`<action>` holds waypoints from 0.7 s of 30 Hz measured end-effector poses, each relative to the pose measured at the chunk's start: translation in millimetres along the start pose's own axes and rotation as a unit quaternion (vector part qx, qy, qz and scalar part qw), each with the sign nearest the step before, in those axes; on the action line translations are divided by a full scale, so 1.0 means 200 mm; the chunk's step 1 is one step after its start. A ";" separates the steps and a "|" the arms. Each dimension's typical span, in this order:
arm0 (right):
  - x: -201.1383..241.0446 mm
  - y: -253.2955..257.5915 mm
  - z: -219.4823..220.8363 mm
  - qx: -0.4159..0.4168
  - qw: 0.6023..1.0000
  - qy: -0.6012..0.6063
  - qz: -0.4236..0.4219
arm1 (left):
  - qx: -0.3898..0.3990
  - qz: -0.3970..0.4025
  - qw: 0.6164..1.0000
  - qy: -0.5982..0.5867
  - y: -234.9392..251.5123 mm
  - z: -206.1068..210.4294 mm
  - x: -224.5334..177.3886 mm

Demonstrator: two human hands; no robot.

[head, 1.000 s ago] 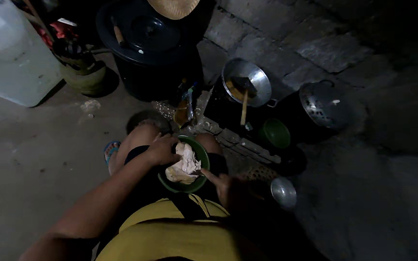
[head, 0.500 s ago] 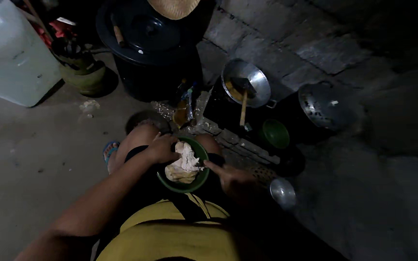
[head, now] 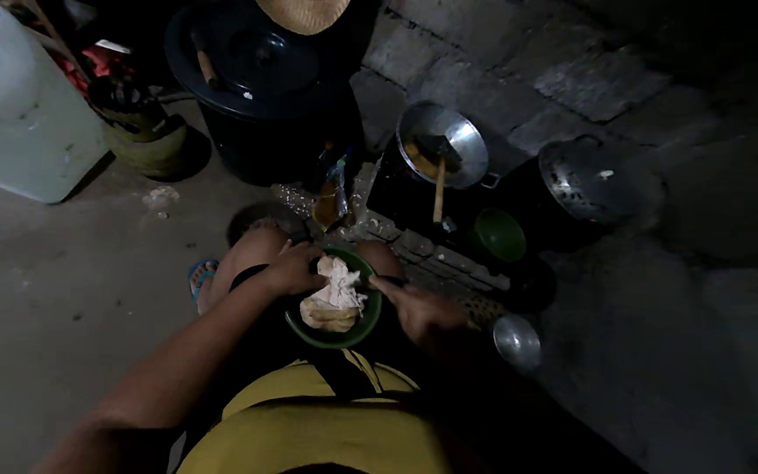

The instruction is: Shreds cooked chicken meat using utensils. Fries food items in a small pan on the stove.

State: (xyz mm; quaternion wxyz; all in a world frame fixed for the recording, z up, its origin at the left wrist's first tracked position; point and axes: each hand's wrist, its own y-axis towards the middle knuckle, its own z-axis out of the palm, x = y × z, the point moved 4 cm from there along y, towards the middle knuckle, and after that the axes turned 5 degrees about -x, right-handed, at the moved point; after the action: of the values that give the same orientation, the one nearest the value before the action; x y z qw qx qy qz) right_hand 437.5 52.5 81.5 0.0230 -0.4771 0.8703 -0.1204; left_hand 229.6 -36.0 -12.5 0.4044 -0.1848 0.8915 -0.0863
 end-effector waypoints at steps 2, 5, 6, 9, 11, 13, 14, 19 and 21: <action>0.05 0.11 -0.02 0.098 0.994 -0.017 0.048 | -0.005 0.005 1.000 0.000 -0.01 0.01 -0.01; 0.11 0.03 0.12 0.142 0.989 0.007 0.036 | -0.012 -0.003 1.000 0.007 -0.01 0.03 0.01; 0.11 -0.05 0.18 0.116 0.993 0.026 0.016 | -0.012 -0.007 1.000 0.009 -0.01 0.03 0.01; 0.08 -0.19 0.24 0.051 0.995 0.083 -0.014 | -0.018 0.001 1.000 0.010 -0.01 0.01 0.02; 0.02 -0.15 0.15 -0.075 0.992 0.079 -0.058 | -0.014 0.001 1.000 0.003 -0.01 0.00 0.02; 0.02 -0.02 0.02 -0.007 0.999 0.031 -0.031 | -0.009 -0.003 1.000 0.002 -0.01 0.00 0.00; 0.04 0.05 -0.01 0.058 0.998 0.005 0.004 | -0.008 -0.001 1.000 0.004 -0.01 0.01 0.00; 0.07 0.02 0.15 0.082 0.996 0.000 0.029 | -0.017 -0.003 1.000 0.008 0.01 0.04 0.02; 0.02 -0.10 0.23 -0.059 0.997 0.024 -0.037 | -0.018 -0.002 1.000 0.009 0.00 0.03 0.03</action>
State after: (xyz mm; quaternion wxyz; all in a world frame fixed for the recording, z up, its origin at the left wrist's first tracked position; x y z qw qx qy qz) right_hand 458.8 30.2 42.6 -0.0302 -0.5065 0.8579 -0.0809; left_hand 230.7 -39.0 -20.8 0.3931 -0.1933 0.8959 -0.0731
